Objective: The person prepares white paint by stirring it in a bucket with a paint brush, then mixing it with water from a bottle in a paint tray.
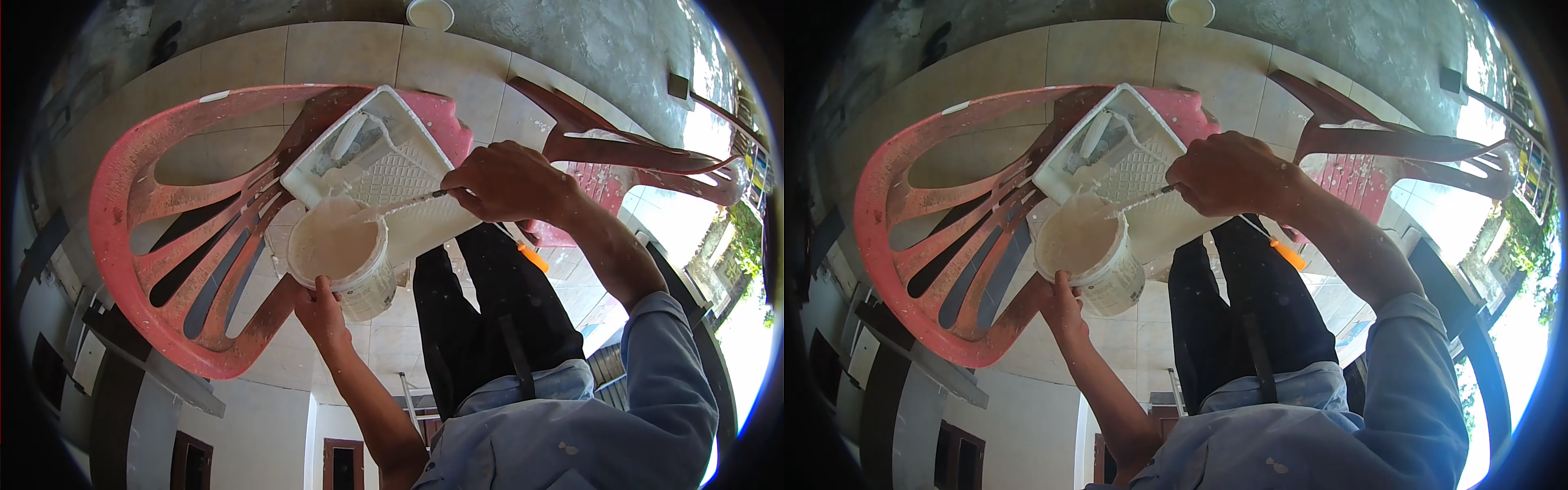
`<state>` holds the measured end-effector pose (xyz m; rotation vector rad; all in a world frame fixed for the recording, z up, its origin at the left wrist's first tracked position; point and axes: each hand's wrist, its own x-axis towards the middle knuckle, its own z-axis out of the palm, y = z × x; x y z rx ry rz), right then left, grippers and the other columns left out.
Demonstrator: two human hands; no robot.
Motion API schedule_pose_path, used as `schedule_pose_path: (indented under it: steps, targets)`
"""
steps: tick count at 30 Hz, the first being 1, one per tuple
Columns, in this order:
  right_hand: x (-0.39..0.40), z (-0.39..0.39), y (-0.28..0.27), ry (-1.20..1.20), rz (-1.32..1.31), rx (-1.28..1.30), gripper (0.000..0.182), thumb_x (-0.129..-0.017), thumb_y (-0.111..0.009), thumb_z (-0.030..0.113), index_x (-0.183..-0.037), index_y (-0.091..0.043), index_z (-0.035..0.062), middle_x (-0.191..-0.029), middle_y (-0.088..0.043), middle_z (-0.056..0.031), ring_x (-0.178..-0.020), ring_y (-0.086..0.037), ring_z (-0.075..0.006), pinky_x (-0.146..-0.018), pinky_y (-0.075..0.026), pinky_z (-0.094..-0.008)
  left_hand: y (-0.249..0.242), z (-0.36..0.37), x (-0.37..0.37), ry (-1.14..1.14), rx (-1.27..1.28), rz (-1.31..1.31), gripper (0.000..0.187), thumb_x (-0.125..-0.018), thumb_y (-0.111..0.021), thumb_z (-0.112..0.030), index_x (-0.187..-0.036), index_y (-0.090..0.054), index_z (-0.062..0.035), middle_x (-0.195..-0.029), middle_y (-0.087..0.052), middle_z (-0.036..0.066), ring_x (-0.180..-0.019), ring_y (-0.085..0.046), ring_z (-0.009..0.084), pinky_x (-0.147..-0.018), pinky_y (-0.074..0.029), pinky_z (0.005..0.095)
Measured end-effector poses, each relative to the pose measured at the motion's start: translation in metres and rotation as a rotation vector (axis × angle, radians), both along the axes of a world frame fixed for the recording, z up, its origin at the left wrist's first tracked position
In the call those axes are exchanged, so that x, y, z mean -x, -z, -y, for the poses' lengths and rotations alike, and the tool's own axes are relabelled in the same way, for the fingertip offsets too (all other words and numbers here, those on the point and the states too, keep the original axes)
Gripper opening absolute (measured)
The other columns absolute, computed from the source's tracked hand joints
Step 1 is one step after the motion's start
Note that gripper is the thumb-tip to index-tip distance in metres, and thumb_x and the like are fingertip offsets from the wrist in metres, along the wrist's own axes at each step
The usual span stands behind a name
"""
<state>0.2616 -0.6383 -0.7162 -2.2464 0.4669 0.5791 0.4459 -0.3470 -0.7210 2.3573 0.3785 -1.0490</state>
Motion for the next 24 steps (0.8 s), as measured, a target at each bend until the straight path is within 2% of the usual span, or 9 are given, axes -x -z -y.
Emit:
schedule_pose_path:
  steps: [2, 5, 8, 14, 15, 21, 24]
  targets:
    - [-0.006, 0.009, -0.013, 0.036, -0.062, -0.009, 0.017, -0.089, -0.061, 0.015, -0.099, -0.074, 0.0112, -0.074, -0.07, -0.0094, -0.071, -0.069, -0.0244, -0.072, -0.054, -0.039, -0.001, 0.002, 0.002, -0.016, 0.015, 0.055, 0.026, -0.084, -0.059, -0.019, -0.099, -0.063, 0.002, -0.082, -0.063, 0.003, -0.063, -0.051, 0.0093, -0.059, -0.043, 0.0261]
    - [0.006, 0.021, -0.008, 0.113, 0.024, 0.027, 0.017, -0.09, -0.062, 0.016, -0.1, -0.074, 0.0114, -0.074, -0.07, -0.0092, -0.072, -0.069, -0.0244, -0.072, -0.054, -0.0386, -0.001, 0.002, 0.002, -0.023, 0.008, 0.052, 0.025, -0.084, -0.059, -0.019, -0.098, -0.063, 0.0017, -0.082, -0.063, 0.003, -0.063, -0.051, 0.0095, -0.06, -0.043, 0.0264]
    - [0.015, 0.028, -0.015, 0.11, 0.11, 0.098, 0.017, -0.09, -0.061, 0.016, -0.101, -0.074, 0.0112, -0.074, -0.071, -0.0088, -0.071, -0.069, -0.0246, -0.071, -0.053, -0.0394, 0.0, 0.0, 0.002, -0.042, -0.034, 0.036, 0.026, -0.084, -0.059, -0.019, -0.098, -0.063, 0.0018, -0.083, -0.063, 0.003, -0.063, -0.051, 0.0095, -0.06, -0.043, 0.0264]
    - [0.009, 0.007, -0.018, 0.048, -0.038, -0.065, 0.018, -0.087, -0.062, 0.014, -0.099, -0.074, 0.0112, -0.074, -0.07, -0.0093, -0.067, -0.068, -0.0252, -0.07, -0.053, -0.0407, 0.002, -0.004, 0.002, -0.04, -0.023, 0.026, 0.03, -0.084, -0.06, -0.02, -0.104, -0.062, 0.0022, -0.087, -0.064, 0.003, -0.066, -0.053, 0.0098, -0.06, -0.044, 0.0259]
    - [0.011, 0.001, -0.013, 0.013, 0.029, -0.011, 0.018, -0.086, -0.062, 0.014, -0.098, -0.075, 0.0114, -0.074, -0.071, -0.0096, -0.067, -0.069, -0.0253, -0.069, -0.054, -0.0405, 0.001, -0.003, 0.002, -0.03, -0.024, 0.03, 0.031, -0.084, -0.06, -0.02, -0.105, -0.062, 0.0023, -0.088, -0.064, 0.004, -0.066, -0.053, 0.0099, -0.061, -0.044, 0.0259]
    - [0.004, 0.018, -0.018, 0.052, -0.047, 0.098, 0.018, -0.088, -0.061, 0.015, -0.099, -0.075, 0.011, -0.077, -0.072, -0.0103, -0.069, -0.07, -0.025, -0.07, -0.055, -0.0398, 0.0, -0.003, 0.004, -0.004, -0.026, 0.046, 0.035, -0.084, -0.06, -0.021, -0.109, -0.062, 0.0031, -0.09, -0.064, 0.004, -0.067, -0.053, 0.0104, -0.061, -0.045, 0.026]
    - [0.013, 0.025, -0.016, 0.099, 0.119, 0.109, 0.018, -0.088, -0.061, 0.016, -0.099, -0.075, 0.0109, -0.078, -0.072, -0.0106, -0.069, -0.07, -0.0242, -0.07, -0.055, -0.0397, 0.0, -0.004, 0.003, -0.007, -0.045, 0.038, 0.035, -0.084, -0.059, -0.021, -0.109, -0.062, 0.0033, -0.091, -0.064, 0.004, -0.068, -0.053, 0.0106, -0.062, -0.045, 0.0263]
